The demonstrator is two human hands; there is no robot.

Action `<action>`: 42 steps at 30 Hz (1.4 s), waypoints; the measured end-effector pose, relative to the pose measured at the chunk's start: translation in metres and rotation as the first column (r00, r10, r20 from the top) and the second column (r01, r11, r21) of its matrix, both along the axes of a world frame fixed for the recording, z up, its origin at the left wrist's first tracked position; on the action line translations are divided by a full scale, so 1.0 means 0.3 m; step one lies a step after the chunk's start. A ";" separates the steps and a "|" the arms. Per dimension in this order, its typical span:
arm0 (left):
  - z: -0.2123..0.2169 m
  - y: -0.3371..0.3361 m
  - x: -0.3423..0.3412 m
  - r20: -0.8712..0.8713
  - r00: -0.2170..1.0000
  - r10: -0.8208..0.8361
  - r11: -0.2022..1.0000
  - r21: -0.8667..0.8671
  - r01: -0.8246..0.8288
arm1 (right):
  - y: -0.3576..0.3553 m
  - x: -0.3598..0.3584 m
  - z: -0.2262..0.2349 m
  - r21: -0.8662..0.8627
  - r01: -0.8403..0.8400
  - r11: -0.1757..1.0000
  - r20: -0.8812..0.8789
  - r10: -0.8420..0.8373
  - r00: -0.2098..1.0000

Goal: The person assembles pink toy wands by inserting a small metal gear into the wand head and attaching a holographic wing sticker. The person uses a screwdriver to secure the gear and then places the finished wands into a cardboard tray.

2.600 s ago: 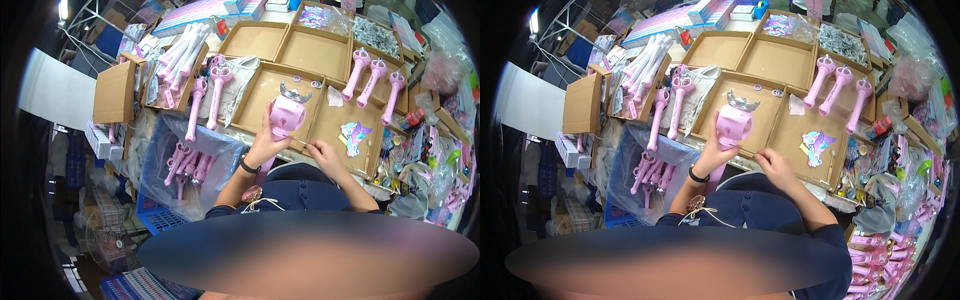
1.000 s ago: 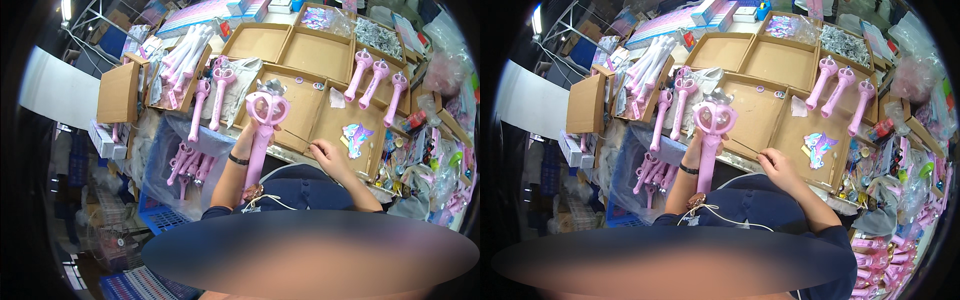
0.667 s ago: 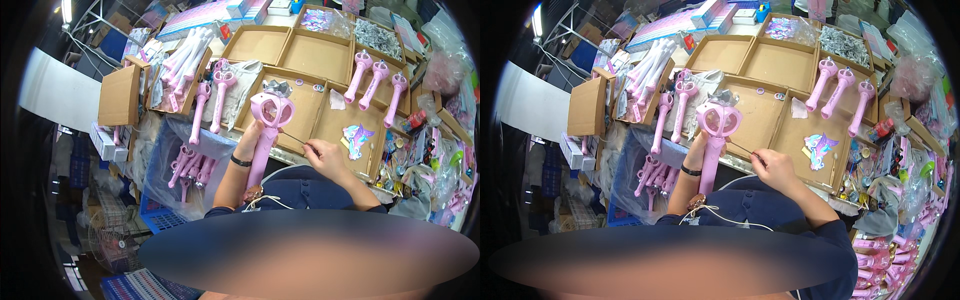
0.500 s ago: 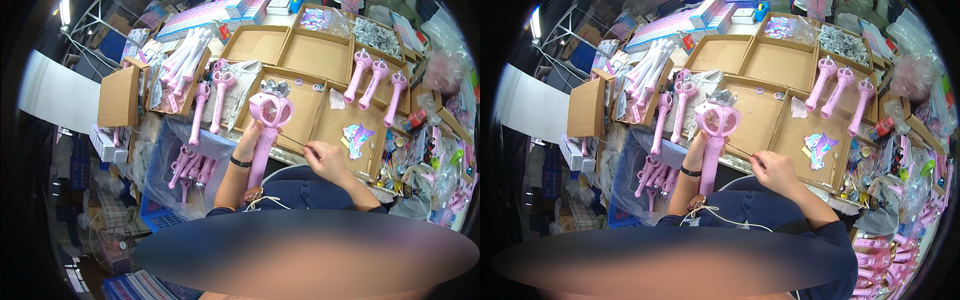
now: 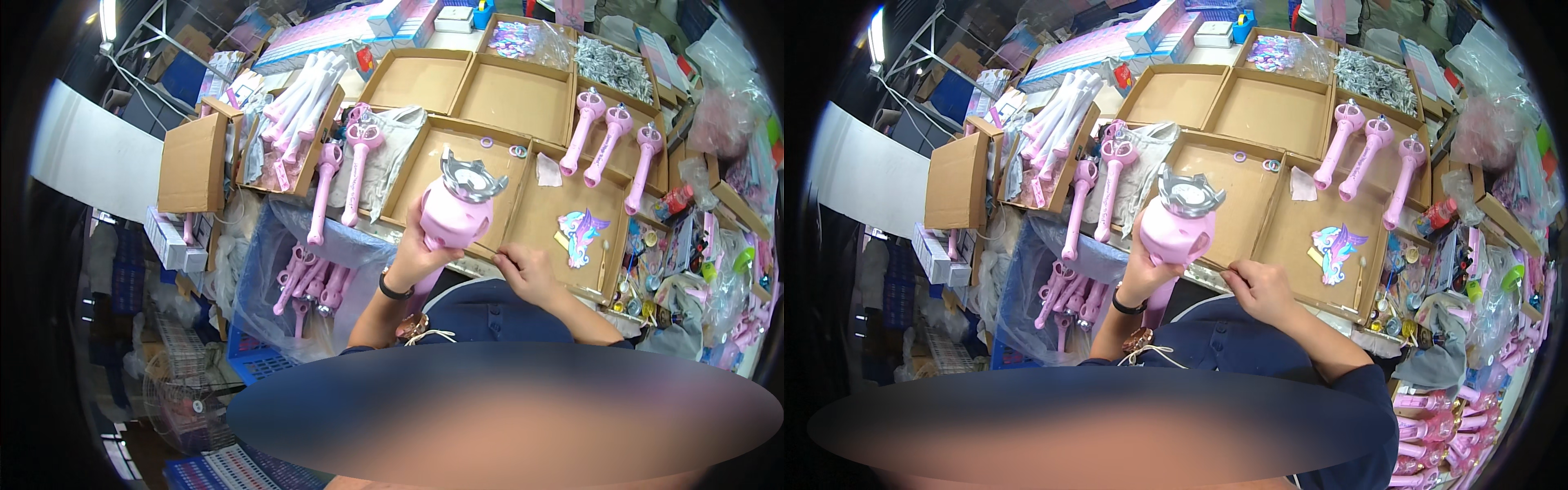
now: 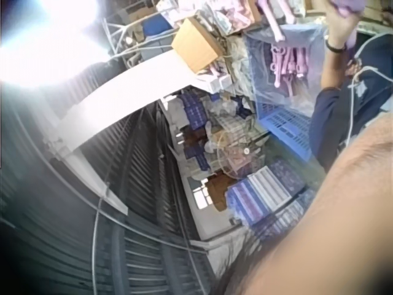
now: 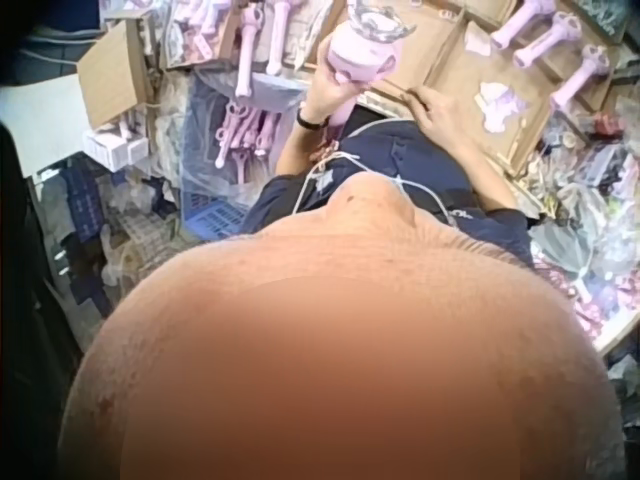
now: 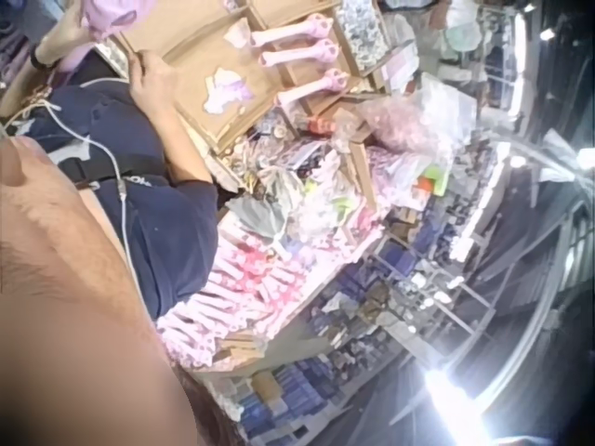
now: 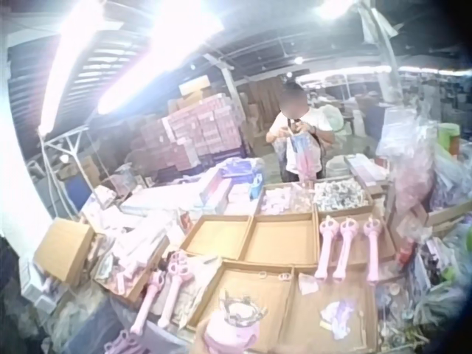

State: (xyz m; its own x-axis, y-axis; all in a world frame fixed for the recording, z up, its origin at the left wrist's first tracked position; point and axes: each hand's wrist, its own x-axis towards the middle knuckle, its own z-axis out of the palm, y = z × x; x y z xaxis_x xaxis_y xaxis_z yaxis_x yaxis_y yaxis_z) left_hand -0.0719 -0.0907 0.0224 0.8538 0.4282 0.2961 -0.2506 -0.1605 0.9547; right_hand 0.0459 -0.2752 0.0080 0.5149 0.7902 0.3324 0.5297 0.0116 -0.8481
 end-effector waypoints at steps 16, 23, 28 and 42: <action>-0.057 -0.004 0.012 0.229 0.967 -0.112 0.980 0.188 0.069 | 0.014 0.020 -0.038 0.058 -0.141 0.988 -0.352 0.152 0.923; -0.068 0.004 -0.003 0.182 0.958 -0.222 0.954 0.243 0.175 | -0.002 0.034 -0.036 -0.033 -0.201 0.979 -0.520 0.155 0.840; -0.164 0.042 -0.036 0.247 0.934 -0.260 0.940 0.288 0.185 | -0.024 0.046 -0.020 0.073 -0.401 0.913 -0.984 0.132 0.121; -0.157 0.120 0.012 -0.075 0.956 -0.284 0.917 -0.312 0.248 | -0.034 0.058 -0.106 0.028 -0.467 0.884 -0.954 0.162 0.251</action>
